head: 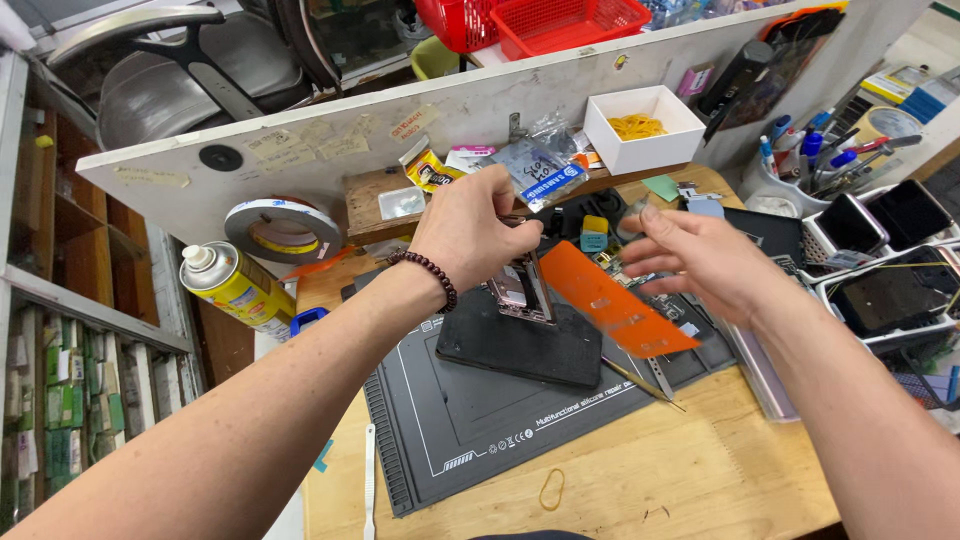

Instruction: The person applies adhesive from a small bottle to the edges of a smartphone frame while using an orange plastic card to spread and smooth the adhesive. The person repeatedly repositions the card and applies more adhesive along the frame edges.

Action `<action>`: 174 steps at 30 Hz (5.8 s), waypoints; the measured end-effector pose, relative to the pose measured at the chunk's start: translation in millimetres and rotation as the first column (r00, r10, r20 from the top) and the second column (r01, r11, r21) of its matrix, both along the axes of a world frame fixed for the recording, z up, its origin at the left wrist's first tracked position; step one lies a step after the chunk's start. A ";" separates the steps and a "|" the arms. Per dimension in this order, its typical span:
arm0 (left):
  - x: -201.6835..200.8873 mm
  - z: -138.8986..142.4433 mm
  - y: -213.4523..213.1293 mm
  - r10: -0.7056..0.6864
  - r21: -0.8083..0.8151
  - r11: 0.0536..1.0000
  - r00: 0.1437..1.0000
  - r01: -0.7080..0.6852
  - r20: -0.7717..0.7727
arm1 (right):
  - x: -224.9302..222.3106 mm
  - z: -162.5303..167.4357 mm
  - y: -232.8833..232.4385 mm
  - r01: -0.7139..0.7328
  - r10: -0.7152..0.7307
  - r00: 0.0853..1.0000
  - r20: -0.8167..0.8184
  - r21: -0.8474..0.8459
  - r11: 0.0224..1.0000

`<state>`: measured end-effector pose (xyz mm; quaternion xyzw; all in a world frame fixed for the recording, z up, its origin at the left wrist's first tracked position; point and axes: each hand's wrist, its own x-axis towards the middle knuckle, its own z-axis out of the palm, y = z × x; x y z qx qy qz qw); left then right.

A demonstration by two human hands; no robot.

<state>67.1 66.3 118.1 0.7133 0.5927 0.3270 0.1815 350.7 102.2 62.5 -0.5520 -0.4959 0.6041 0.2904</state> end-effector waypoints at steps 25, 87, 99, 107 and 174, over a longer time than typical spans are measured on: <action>-52.4 -52.1 4.1 0.510 -0.595 0.774 0.772 -0.218 0.380 | -7.5 0.7 -41.2 -0.082 -0.181 0.924 0.337 0.637 0.767; -59.1 -61.9 -5.8 0.584 -0.652 0.734 0.669 -0.193 0.460 | -88.4 15.0 -79.6 -0.062 -0.193 0.893 0.408 0.534 0.843; -44.6 -32.6 14.3 0.296 -0.265 0.931 0.943 -0.250 0.151 | 35.9 -40.1 -58.8 0.259 -0.263 0.889 -0.374 -0.060 0.964; -20.8 -25.6 15.7 0.267 -0.202 0.947 0.962 -0.249 0.063 | 65.1 -81.5 3.4 0.234 -0.380 0.889 0.253 0.463 0.855; 44.8 -10.2 23.7 -0.319 -0.092 0.947 0.932 0.307 -0.170 | -67.2 13.4 -60.3 -0.347 0.017 0.706 0.708 0.326 0.879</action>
